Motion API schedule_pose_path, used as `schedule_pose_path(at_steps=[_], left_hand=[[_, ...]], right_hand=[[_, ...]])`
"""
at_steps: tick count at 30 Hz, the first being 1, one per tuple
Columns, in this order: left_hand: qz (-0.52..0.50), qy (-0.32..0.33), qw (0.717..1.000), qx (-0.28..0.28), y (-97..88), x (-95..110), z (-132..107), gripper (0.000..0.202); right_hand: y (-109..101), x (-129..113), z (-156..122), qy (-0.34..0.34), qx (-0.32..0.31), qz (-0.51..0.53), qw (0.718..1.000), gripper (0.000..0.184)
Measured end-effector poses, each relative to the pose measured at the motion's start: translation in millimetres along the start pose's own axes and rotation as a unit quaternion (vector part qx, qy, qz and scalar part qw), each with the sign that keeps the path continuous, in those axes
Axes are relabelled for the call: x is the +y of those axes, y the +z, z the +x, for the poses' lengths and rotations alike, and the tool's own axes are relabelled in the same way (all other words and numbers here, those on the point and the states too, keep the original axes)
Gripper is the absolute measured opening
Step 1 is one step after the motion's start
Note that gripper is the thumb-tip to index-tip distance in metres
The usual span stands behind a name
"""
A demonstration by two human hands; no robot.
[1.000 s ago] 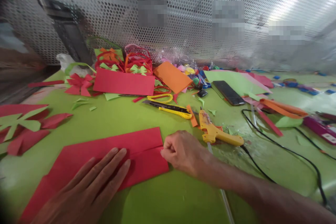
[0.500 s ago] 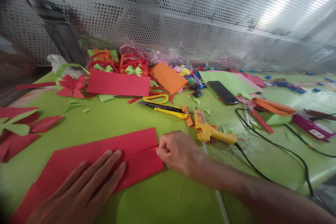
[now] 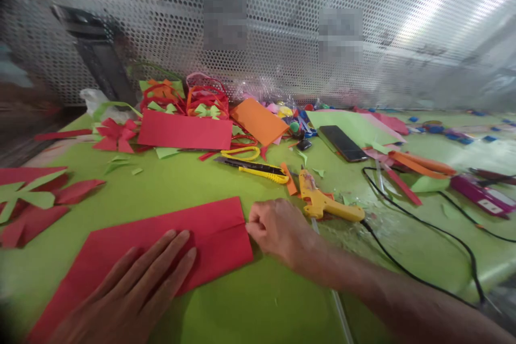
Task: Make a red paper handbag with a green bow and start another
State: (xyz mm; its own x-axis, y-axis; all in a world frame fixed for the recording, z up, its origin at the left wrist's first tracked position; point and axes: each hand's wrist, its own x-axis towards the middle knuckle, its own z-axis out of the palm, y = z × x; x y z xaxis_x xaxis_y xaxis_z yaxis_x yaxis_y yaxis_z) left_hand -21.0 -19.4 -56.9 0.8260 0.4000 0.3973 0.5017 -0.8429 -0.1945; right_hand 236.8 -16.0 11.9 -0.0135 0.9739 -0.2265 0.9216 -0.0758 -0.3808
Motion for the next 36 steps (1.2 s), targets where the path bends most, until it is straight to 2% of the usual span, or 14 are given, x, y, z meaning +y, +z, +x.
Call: schedule_pose_path(at_steps=[2,4,7,9,12,15,20,23,26,31,33,36], left_hand=[[-0.005,-0.001,1.000,-0.010,0.1,1,1,0.054],[-0.011,-0.006,1.000,-0.016,-0.4,2,1,0.058],[-0.021,-0.020,1.000,-0.006,-6.2,6,2,0.075],[-0.033,-0.025,0.999,-0.022,-13.5,9,3,0.092],[-0.046,-0.041,0.996,-0.061,-23.0,13,5,0.104],[-0.055,-0.048,0.995,-0.071,-25.1,15,5,0.103],[-0.041,-0.044,0.995,-0.080,-25.6,16,0,0.100],[-0.035,-0.038,0.996,-0.069,-27.7,16,-1,0.101],[-0.043,-0.037,0.995,-0.082,-27.4,15,-1,0.098],[-0.041,-0.038,0.995,-0.086,-19.3,12,-3,0.094],[-0.039,-0.044,0.995,-0.077,-15.2,12,-4,0.096],[-0.040,-0.045,0.996,-0.059,-10.9,12,-6,0.097]], right_hand=[[0,5,-2,-0.032,0.033,0.007,0.999,0.017],[0,7,-6,-0.104,0.100,0.014,0.989,0.018],[3,3,-17,-0.273,0.210,-0.004,0.939,0.029],[9,-5,-26,-0.370,0.221,-0.045,0.901,0.040],[25,-15,-39,-0.452,0.167,-0.138,0.865,0.057],[43,-16,-47,-0.452,0.148,-0.218,0.852,0.065],[55,-9,-54,-0.403,0.173,-0.258,0.861,0.070],[56,-14,-56,-0.379,0.170,-0.273,0.868,0.065],[59,-30,-56,-0.352,0.148,-0.307,0.872,0.055],[60,-48,-55,-0.366,0.105,-0.343,0.859,0.047],[57,-43,-57,-0.366,0.101,-0.351,0.856,0.042],[52,-22,-62,-0.349,0.142,-0.343,0.861,0.047]])
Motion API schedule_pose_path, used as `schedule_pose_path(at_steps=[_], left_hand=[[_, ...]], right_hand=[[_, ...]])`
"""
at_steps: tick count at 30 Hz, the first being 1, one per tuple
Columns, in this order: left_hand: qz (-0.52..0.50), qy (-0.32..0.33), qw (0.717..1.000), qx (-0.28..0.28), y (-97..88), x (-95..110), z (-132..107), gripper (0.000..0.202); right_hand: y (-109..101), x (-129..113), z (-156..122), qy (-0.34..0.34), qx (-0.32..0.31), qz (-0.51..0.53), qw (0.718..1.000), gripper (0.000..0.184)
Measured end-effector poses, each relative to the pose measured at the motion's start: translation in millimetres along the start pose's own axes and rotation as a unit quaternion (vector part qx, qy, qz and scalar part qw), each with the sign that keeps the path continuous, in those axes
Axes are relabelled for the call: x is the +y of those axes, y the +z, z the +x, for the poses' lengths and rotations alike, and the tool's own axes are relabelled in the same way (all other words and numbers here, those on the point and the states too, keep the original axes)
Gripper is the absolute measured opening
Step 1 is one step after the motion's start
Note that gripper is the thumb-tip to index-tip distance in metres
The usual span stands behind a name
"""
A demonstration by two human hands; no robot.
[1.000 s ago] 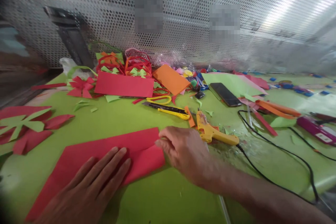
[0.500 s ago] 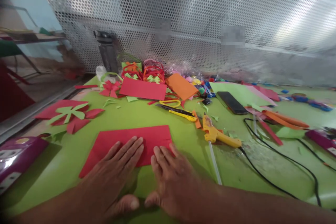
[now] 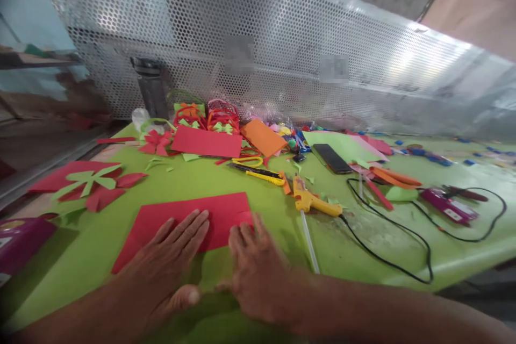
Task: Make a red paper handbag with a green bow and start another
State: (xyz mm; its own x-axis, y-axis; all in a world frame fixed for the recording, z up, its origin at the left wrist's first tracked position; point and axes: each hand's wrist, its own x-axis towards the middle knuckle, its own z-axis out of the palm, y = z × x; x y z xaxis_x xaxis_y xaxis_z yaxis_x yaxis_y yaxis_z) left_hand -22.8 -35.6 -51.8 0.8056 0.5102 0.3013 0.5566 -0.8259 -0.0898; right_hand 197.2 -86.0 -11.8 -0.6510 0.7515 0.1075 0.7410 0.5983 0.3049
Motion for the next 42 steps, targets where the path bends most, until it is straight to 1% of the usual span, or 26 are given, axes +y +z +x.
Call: schedule_pose_path(at_steps=[3,5,6,8,9,10,11,12,13,15,16,17,18,19,20,22,25,28,31,36,40,42], left_hand=[[-0.006,0.001,1.000,0.013,0.8,0,0,0.095],[-0.010,0.000,1.000,0.008,-0.5,0,0,0.092],[-0.012,-0.001,1.000,0.000,-1.8,0,0,0.091],[-0.017,-0.007,1.000,-0.024,-5.1,1,1,0.091],[-0.020,-0.011,0.999,-0.039,-7.2,2,2,0.092],[-0.025,-0.015,0.998,-0.056,-9.3,2,3,0.092],[-0.030,-0.018,0.997,-0.071,-11.5,3,4,0.091],[-0.036,-0.021,0.996,-0.084,-13.5,4,5,0.091],[-0.042,-0.025,0.994,-0.094,-15.3,4,6,0.091],[-0.053,-0.035,0.992,-0.107,-17.8,5,8,0.091],[-0.060,-0.039,0.991,-0.113,-18.4,5,9,0.091],[-0.067,-0.044,0.990,-0.118,-18.8,5,10,0.091],[-0.075,-0.046,0.989,-0.122,-19.0,5,10,0.090],[-0.082,-0.049,0.988,-0.124,-19.1,5,11,0.089],[-0.089,-0.050,0.987,-0.125,-19.3,5,11,0.088],[-0.100,-0.053,0.985,-0.127,-20.2,6,12,0.088],[-0.119,-0.061,0.981,-0.143,-22.5,6,14,0.093],[-0.133,-0.074,0.977,-0.150,-23.4,6,15,0.100],[-0.138,-0.076,0.976,-0.152,-22.3,6,14,0.103],[-0.127,-0.071,0.978,-0.147,-22.1,5,14,0.100],[-0.122,-0.069,0.978,-0.152,-20.0,5,12,0.102],[-0.116,-0.065,0.982,-0.135,-15.7,4,9,0.101]], right_hand=[[9,13,-24,0.043,0.057,0.008,0.997,0.051],[12,20,-37,0.069,0.075,0.025,0.994,0.051],[11,23,-41,0.076,0.076,0.038,0.993,0.049],[4,29,-43,0.095,0.057,0.075,0.991,0.038],[-3,33,-40,0.106,0.043,0.104,0.988,0.030],[-11,36,-34,0.135,0.022,0.141,0.981,0.021],[-21,39,-26,0.158,0.012,0.186,0.970,0.017],[-30,41,-16,0.186,0.008,0.245,0.952,0.015],[-37,43,-4,0.209,0.003,0.316,0.925,0.015],[-46,42,22,0.205,-0.076,0.476,0.852,0.014],[-47,40,35,0.201,-0.113,0.529,0.816,0.014],[-45,38,46,0.205,-0.160,0.560,0.786,0.015],[-41,35,56,0.218,-0.209,0.573,0.762,0.018],[-37,32,64,0.233,-0.245,0.578,0.743,0.020],[-31,29,70,0.243,-0.267,0.575,0.734,0.022],[-22,26,77,0.260,-0.290,0.565,0.728,0.023],[-15,25,79,0.277,-0.296,0.552,0.729,0.024],[-11,24,81,0.288,-0.294,0.539,0.735,0.028],[-9,23,84,0.291,-0.298,0.522,0.744,0.030],[-11,25,84,0.284,-0.298,0.520,0.748,0.030],[-16,33,74,0.285,-0.296,0.521,0.748,0.031],[-16,39,67,0.289,-0.292,0.520,0.748,0.031]])
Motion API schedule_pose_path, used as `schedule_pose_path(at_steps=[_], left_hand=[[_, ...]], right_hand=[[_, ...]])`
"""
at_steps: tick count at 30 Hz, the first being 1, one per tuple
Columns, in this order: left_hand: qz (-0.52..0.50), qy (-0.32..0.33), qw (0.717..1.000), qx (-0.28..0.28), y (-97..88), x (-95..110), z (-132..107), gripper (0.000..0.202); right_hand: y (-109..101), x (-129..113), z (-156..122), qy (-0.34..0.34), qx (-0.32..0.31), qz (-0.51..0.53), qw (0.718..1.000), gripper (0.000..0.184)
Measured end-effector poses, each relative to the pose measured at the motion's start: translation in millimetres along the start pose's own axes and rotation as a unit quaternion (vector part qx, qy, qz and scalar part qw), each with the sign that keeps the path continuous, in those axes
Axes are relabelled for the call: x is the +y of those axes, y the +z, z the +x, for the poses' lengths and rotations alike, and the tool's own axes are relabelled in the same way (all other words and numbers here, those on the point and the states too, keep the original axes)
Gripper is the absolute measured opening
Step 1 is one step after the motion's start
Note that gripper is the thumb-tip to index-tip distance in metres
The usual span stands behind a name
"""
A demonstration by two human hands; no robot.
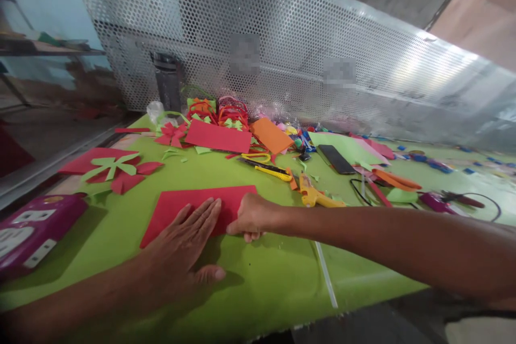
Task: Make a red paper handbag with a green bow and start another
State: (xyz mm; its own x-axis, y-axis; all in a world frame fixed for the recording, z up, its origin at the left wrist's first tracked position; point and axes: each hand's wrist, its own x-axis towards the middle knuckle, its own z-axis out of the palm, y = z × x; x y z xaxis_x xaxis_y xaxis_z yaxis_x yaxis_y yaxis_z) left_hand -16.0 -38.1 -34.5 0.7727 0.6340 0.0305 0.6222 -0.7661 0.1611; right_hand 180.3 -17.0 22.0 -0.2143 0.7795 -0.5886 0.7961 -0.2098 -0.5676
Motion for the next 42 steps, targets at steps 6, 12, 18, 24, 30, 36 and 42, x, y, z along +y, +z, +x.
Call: schedule_pose_path(at_steps=[6,12,18,24,30,36,42], left_hand=[[0.015,0.022,0.998,0.050,8.2,-6,-1,0.094],[0.023,0.017,0.999,0.039,4.9,-4,0,0.094],[0.025,0.014,0.999,0.039,4.2,-3,0,0.093],[0.011,0.044,0.999,-0.002,-9.3,-3,-1,0.089],[-0.030,0.081,0.995,-0.057,-32.0,-6,3,0.086],[-0.046,0.082,0.993,-0.065,-41.6,0,6,0.084],[-0.054,0.037,0.994,-0.089,-41.5,-6,-2,0.088]], right_hand=[[-13,29,-10,-0.002,0.025,0.006,1.000,0.031],[-24,48,-21,0.022,0.055,-0.009,0.998,0.033],[-30,54,-32,0.007,0.080,-0.055,0.995,0.032],[-31,27,-31,-0.128,0.183,-0.128,0.966,0.018],[-1,14,-7,-0.348,0.245,-0.231,0.875,0.013],[18,33,11,-0.395,0.235,-0.276,0.844,0.014],[27,44,21,-0.422,0.273,-0.296,0.812,0.017]])
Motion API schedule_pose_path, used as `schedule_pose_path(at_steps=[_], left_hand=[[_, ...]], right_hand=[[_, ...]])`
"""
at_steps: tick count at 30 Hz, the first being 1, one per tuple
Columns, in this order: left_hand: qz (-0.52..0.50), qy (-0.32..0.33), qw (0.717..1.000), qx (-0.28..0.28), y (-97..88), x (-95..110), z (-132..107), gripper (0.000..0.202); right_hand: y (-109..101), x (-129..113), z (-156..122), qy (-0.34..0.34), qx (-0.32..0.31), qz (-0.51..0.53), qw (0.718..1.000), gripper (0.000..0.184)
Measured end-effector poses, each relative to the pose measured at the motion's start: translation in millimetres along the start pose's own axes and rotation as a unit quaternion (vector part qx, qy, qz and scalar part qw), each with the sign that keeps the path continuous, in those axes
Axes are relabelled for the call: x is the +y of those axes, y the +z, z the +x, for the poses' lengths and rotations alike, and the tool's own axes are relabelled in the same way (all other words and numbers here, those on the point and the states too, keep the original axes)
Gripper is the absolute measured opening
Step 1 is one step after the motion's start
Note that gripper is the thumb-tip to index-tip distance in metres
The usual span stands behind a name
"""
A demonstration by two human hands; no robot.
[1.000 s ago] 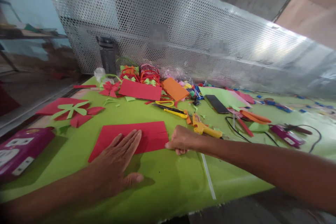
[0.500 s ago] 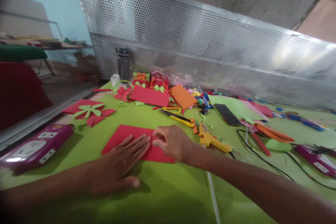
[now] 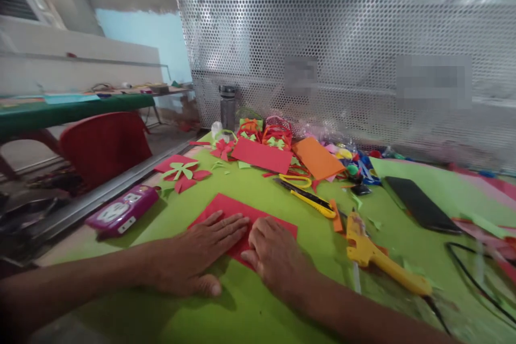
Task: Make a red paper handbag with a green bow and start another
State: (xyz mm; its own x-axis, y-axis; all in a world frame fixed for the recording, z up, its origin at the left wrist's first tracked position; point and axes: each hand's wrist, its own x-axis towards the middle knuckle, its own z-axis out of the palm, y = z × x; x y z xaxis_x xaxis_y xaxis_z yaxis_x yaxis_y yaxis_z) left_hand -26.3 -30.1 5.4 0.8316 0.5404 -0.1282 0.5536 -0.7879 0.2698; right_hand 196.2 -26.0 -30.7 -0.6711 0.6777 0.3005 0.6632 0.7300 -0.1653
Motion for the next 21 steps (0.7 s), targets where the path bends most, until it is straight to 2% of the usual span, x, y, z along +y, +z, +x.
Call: schedule_pose_path(at_steps=[7,11,13,15,17,18,19,20,21], left_hand=[[0.049,-0.114,0.992,0.026,8.7,-16,-44,0.084],[0.075,-0.127,0.987,0.056,15.2,-20,-61,0.081],[0.076,-0.133,0.987,0.051,15.0,-25,-64,0.079],[0.069,-0.158,0.985,0.027,8.4,-30,-62,0.077],[0.063,-0.206,0.976,0.024,-5.7,-30,-55,0.072],[0.058,-0.233,0.970,0.038,-14.8,-28,-48,0.066],[0.048,-0.268,0.959,0.075,-24.1,-24,-40,0.056],[0.011,-0.302,0.947,0.109,-32.9,-18,-30,0.047],[-0.060,-0.317,0.940,0.114,-40.2,-12,-19,0.041]], right_hand=[[2,2,-1,-0.025,0.021,0.000,0.999,0.017],[0,1,0,-0.022,0.018,-0.006,1.000,0.016],[-1,0,1,-0.014,0.012,-0.010,1.000,0.017],[-4,-1,3,-0.008,0.004,-0.007,1.000,0.018],[-5,-1,4,-0.006,-0.002,-0.006,1.000,0.017],[-6,-2,4,-0.005,-0.003,-0.009,1.000,0.017],[-6,-2,4,-0.006,-0.004,-0.013,1.000,0.017],[-6,-2,4,-0.006,-0.003,-0.016,1.000,0.016],[-6,-1,4,-0.006,0.001,-0.019,1.000,0.016]])
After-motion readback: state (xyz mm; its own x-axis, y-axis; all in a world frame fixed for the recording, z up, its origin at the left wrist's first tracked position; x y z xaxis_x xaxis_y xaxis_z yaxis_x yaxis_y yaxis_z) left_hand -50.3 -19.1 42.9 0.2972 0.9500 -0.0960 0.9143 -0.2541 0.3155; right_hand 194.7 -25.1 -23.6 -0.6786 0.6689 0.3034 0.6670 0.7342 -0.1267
